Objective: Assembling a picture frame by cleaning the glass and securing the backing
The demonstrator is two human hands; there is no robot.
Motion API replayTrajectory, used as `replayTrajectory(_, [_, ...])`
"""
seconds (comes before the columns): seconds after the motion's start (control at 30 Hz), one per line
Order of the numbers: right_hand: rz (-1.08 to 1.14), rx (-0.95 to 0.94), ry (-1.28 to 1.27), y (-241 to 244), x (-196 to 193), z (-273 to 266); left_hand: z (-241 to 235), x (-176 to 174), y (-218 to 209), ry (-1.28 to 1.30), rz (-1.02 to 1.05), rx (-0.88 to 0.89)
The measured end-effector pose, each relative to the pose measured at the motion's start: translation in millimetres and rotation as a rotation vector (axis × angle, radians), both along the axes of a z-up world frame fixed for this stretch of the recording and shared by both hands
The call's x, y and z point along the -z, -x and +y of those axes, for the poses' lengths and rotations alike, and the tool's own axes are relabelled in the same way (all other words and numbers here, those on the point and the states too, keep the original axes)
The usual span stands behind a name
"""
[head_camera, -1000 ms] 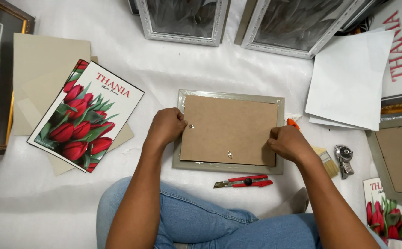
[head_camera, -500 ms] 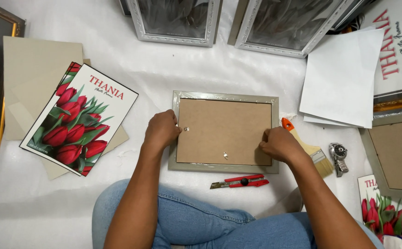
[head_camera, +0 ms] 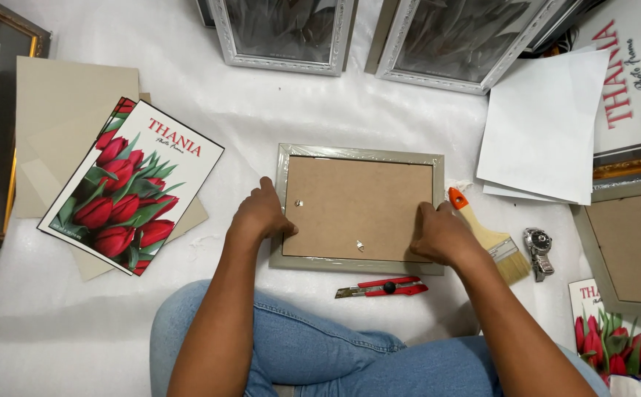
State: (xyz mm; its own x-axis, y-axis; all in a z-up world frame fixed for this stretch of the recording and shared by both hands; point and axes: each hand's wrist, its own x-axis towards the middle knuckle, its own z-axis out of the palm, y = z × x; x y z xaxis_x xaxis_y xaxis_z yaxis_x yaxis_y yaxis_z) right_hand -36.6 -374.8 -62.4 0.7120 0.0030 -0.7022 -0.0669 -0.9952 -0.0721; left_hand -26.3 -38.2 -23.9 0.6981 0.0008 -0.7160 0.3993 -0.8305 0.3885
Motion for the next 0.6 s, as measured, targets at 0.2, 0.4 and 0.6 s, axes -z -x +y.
replayTrajectory(0.2, [-0.031,-0.199,-0.018,17.0,-50.5,63.3,0.1,19.2,7.9,0.001,-0.088,0.011])
replayTrajectory(0.4, [-0.114,-0.305,-0.029,20.7,-48.3,49.2,-42.6,-7.8,46.3,-0.166,-0.211,0.301])
replayTrajectory(0.6, [-0.13,-0.266,-0.082,22.2,-36.5,41.1,-50.2,2.2,61.2,-0.215,-0.312,0.425])
